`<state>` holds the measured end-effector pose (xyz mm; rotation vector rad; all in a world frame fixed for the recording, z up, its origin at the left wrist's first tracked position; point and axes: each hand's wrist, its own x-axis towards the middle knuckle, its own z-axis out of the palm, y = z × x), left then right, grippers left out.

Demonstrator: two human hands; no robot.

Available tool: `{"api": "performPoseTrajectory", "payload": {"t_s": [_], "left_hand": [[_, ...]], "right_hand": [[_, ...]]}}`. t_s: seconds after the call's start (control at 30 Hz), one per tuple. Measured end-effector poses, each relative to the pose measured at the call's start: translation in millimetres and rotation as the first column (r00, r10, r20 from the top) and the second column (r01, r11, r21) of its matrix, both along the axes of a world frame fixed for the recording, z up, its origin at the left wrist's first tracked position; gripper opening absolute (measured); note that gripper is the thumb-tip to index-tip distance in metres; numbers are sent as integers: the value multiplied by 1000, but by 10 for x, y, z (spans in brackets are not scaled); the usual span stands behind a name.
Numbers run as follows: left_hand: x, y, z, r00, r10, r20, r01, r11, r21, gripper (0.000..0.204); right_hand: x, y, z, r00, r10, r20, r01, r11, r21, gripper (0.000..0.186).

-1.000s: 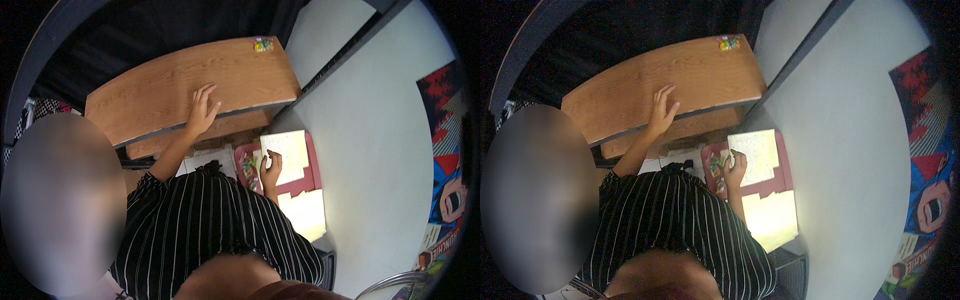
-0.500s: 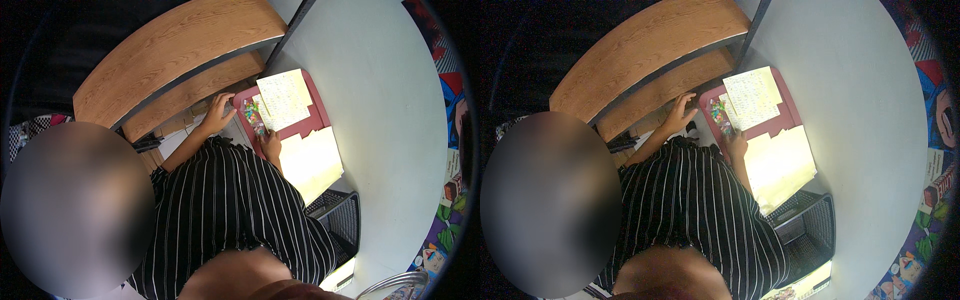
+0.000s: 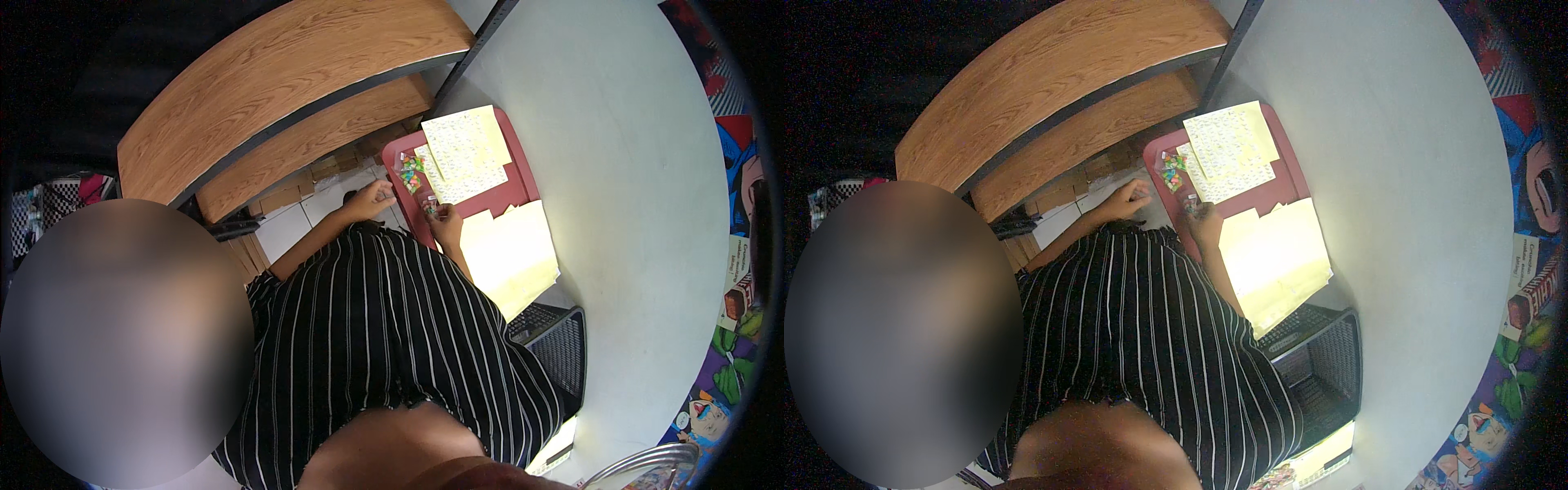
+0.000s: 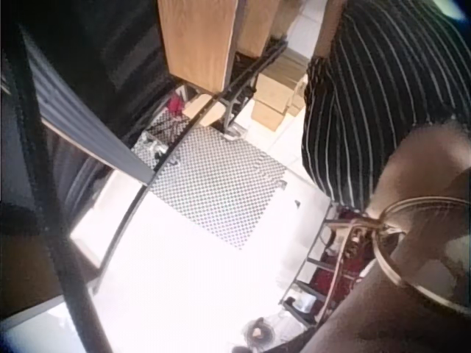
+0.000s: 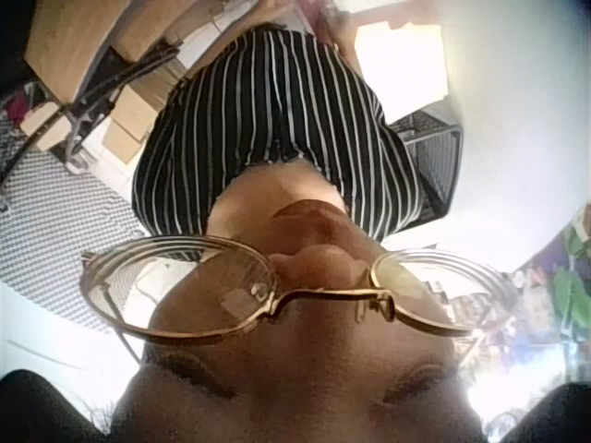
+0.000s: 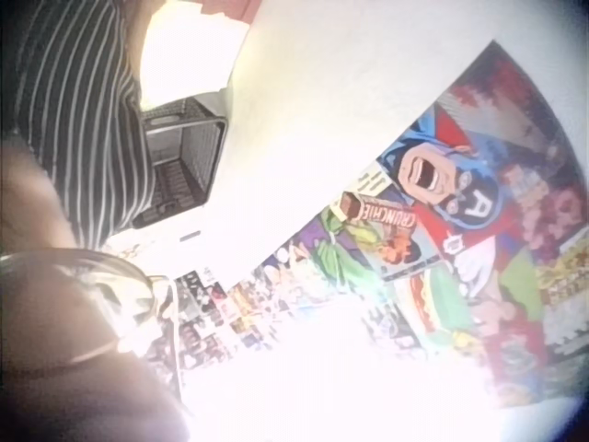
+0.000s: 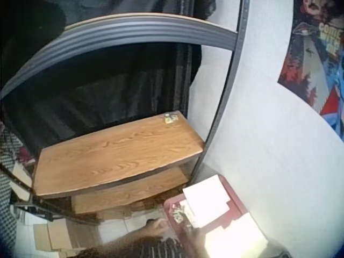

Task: The person sorts small colorful candies from plastic bags onto sheets of paper and places them into small plastic bags by hand.

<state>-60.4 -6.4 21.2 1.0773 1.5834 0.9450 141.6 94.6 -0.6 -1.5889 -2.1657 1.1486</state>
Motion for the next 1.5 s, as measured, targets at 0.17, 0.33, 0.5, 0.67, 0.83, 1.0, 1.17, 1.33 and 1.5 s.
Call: {"api": "performPoseTrajectory", "payload": {"t_s": [0.17,0.33,0.5,0.67,0.83,1.0,1.17,1.33,1.5], "left_hand": [[107,148,-127,951,56,305,-23,993,-112,42],[-5,149,-141,817,320,480,-259,947,-190,34],[-268,115,-281,760,493,424,-442,870,-220,29],[-303,161,-224,798,497,341,-478,866,-145,23],[-259,229,39,844,360,398,-408,912,42,21],[-285,431,491,836,283,470,-416,885,206,25],[-414,495,641,844,283,456,-431,863,262,30],[-530,404,452,845,354,401,-463,860,215,26],[-507,267,474,803,430,412,-510,854,102,26]], "right_hand": [[-256,-75,265,743,-231,-629,-148,859,-490,29],[-559,170,13,700,85,-709,-418,854,-310,26],[-713,575,228,866,501,-12,-451,790,414,44],[-809,648,104,746,557,365,-665,641,383,42],[-791,606,-94,780,543,311,-623,629,465,37],[-749,463,-109,803,481,351,-595,671,442,33],[-756,494,-119,849,433,302,-528,708,469,19],[-645,480,-144,941,336,47,-315,814,488,12],[-548,465,-115,928,222,-298,-171,967,188,12]]}}
